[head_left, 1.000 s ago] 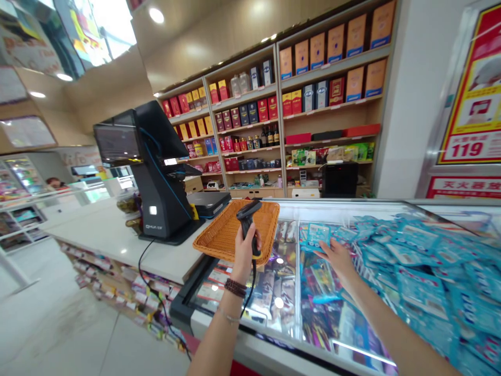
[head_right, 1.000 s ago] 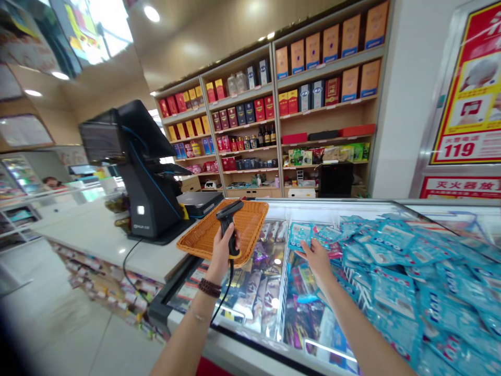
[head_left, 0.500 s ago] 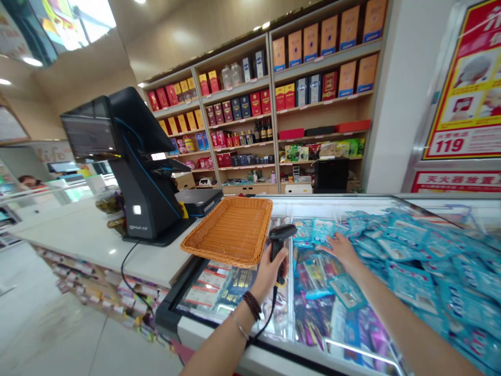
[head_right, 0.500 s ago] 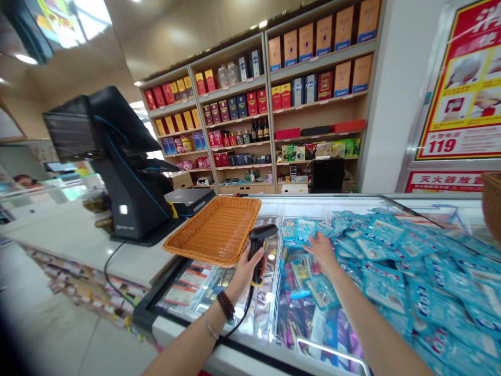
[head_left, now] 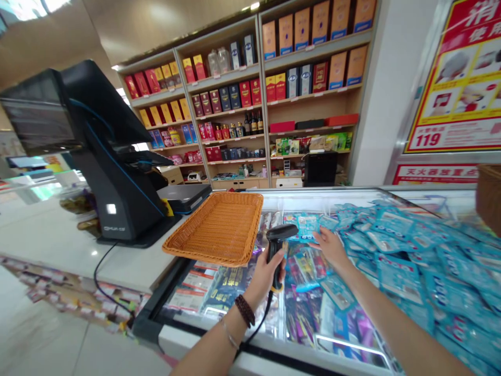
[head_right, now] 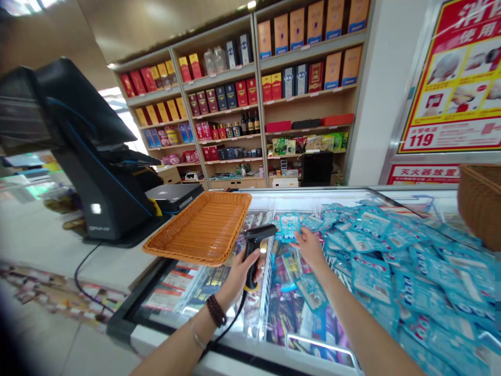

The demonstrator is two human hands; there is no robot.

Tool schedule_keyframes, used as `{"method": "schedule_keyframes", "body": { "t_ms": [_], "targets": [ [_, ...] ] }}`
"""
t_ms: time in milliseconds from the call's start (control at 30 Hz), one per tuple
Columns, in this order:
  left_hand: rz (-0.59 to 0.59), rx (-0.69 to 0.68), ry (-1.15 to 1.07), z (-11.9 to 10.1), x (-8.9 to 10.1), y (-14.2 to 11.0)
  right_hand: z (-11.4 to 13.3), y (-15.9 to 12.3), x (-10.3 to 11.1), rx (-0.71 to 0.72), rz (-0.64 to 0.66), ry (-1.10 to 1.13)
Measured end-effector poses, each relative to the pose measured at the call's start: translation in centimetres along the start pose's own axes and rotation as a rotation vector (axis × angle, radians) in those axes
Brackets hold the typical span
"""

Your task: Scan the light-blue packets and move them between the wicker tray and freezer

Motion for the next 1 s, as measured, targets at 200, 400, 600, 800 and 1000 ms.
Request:
{"method": "schedule_keyframes", "body": {
  "t_ms": [200, 400, 600, 800, 1000],
  "targets": [
    [-0.067, -0.002, -0.036, -1.1, 0.1, 0.1, -0.1, -0.1, -0.1, -0.013, -0.034, -0.018],
    [-0.072, -0.006, -0.051, -0.6, -1.5, 3.2, 0.3, 0.4, 0.6, -0.008, -0.084, -0.031],
    [-0.025, -0.016, -0.087, 0.7, -2.7, 4.2, 0.9, 0.5, 1.9, 0.009, -0.121, -0.049],
    [-0.049, 0.024, -0.069, 0.7, -2.3, 3.3, 0.8, 0.3, 1.2, -0.008, -0.070, -0.050],
    [-0.038, 0.012, -0.055, 0.9, -2.6, 3.5, 1.0, 0.2, 1.3, -0.001, -0.067, -0.058]
  ]
}}
Point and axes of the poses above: each hand's wrist, its own y-axis towards the middle knuckle, its own x-axis out of the back of the hand, z = x × y, the point moved 4 cm from there along y, towards the middle knuckle, and after that the axes turned 5 degrees about z, right-handed, at the moved point
